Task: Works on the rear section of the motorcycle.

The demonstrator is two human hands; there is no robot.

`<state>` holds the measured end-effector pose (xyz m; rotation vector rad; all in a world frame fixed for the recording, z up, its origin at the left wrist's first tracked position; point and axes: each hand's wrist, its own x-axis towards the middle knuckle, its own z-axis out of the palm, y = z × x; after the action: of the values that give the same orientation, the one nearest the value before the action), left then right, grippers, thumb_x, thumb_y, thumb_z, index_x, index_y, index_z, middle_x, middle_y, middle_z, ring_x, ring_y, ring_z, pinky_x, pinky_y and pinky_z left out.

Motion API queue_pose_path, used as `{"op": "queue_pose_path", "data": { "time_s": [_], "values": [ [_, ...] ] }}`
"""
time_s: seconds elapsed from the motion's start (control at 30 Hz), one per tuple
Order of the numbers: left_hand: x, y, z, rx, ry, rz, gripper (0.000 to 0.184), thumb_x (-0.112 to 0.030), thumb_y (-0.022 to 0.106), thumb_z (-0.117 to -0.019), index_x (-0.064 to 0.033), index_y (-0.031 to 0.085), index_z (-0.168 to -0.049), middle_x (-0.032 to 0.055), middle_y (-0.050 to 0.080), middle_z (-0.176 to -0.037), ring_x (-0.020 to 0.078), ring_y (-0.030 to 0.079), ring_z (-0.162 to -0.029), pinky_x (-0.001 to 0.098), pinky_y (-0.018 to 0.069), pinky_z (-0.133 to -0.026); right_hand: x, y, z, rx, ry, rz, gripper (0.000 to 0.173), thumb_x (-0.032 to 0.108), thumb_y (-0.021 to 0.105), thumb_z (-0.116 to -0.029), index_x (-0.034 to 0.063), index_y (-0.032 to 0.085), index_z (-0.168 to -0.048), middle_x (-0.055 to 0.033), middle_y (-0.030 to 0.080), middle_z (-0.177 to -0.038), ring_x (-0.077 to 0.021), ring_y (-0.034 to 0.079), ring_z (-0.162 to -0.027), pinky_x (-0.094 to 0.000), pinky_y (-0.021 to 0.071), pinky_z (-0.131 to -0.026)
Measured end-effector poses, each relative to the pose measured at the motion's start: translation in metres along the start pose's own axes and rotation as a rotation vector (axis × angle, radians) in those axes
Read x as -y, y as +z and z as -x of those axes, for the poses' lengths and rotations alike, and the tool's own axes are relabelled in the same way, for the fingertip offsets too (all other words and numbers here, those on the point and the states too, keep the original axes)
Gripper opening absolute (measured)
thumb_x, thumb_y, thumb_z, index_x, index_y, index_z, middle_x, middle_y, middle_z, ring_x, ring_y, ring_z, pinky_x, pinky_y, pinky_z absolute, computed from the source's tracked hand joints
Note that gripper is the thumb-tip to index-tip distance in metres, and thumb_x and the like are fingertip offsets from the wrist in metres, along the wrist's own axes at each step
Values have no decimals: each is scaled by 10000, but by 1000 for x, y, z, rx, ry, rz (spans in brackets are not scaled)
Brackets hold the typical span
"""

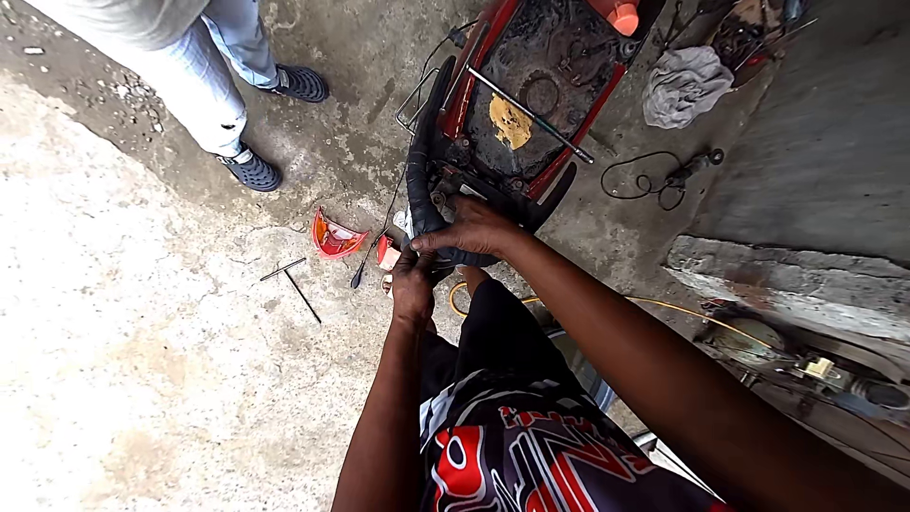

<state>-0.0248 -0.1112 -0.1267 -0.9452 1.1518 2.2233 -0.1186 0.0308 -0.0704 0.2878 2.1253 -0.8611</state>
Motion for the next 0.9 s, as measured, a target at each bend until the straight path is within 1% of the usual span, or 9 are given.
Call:
{"op": "queue_pose_path", "data": {
  "time_s": [0.07,0.1,0.2,0.33,0.47,0.6,0.67,0.77,0.9],
  "values": [
    [-1,-1,-1,5,-3,-14,217,-109,531,-1066,-42,599,-1261,170,707,-1067,288,732,-889,482,633,-791,4,3,-1,-15,37,-50,1013,723,883,-506,87,612,-1247,-124,683,-1094,-267,671,-1015,-533,561,-866],
    [-3,0,-1,3,-6,-27,212,-107,534,-1065,-39,601,-1255,168,710,-1058,284,734,-880,478,636,-784,4,4,-1,-29,46,-61,1019,708,887,-499,90,598,-1256,-123,674,-1095,-266,666,-1011,-534,560,-855],
    [-8,2,-1,-13,-22,-72,194,-72,546,-1048,-26,604,-1228,163,706,-1024,276,732,-846,470,640,-756,4,6,-1,-58,52,-38,1032,708,885,-488,106,583,-1270,-107,675,-1089,-256,672,-992,-532,566,-825],
    [-14,4,-1,-20,-33,-119,140,-39,535,-1025,-20,610,-1142,149,705,-961,267,730,-803,469,641,-729,4,6,0,-68,64,-52,1066,671,915,-465,98,551,-1288,-124,651,-1122,-268,662,-1001,-532,569,-816],
    [-14,7,0,-37,-21,-142,143,-12,531,-999,-23,611,-1118,145,706,-945,259,730,-785,458,641,-707,3,5,2,-55,52,-88,1061,630,929,-482,97,527,-1306,-131,643,-1141,-264,659,-1014,-521,568,-829],
    [-13,7,3,-21,1,-149,156,-40,528,-1022,-23,612,-1152,143,703,-977,256,729,-814,465,640,-737,2,4,3,-52,26,-130,1088,608,944,-489,102,496,-1341,-125,637,-1185,-245,652,-1050,-506,568,-864],
    [-9,6,4,-7,13,-115,163,-53,526,-1033,-25,607,-1171,146,703,-995,260,729,-835,471,639,-755,-1,4,1,-58,-1,-161,1080,589,956,-487,91,499,-1329,-128,639,-1184,-237,653,-1052,-494,569,-871],
    [-2,3,4,3,29,-50,165,-91,521,-1060,-22,604,-1185,155,702,-1015,275,732,-863,484,637,-785,-3,5,-1,-60,-24,-145,1095,612,947,-485,99,505,-1345,-113,630,-1225,-223,638,-1102,-478,563,-911],
    [4,3,2,-11,32,-14,172,-105,526,-1066,-19,611,-1189,162,706,-1011,275,735,-851,479,640,-781,-4,4,-4,-63,-34,-113,1040,623,939,-489,113,536,-1301,-96,640,-1188,-211,643,-1077,-476,564,-898]
  ]
}}
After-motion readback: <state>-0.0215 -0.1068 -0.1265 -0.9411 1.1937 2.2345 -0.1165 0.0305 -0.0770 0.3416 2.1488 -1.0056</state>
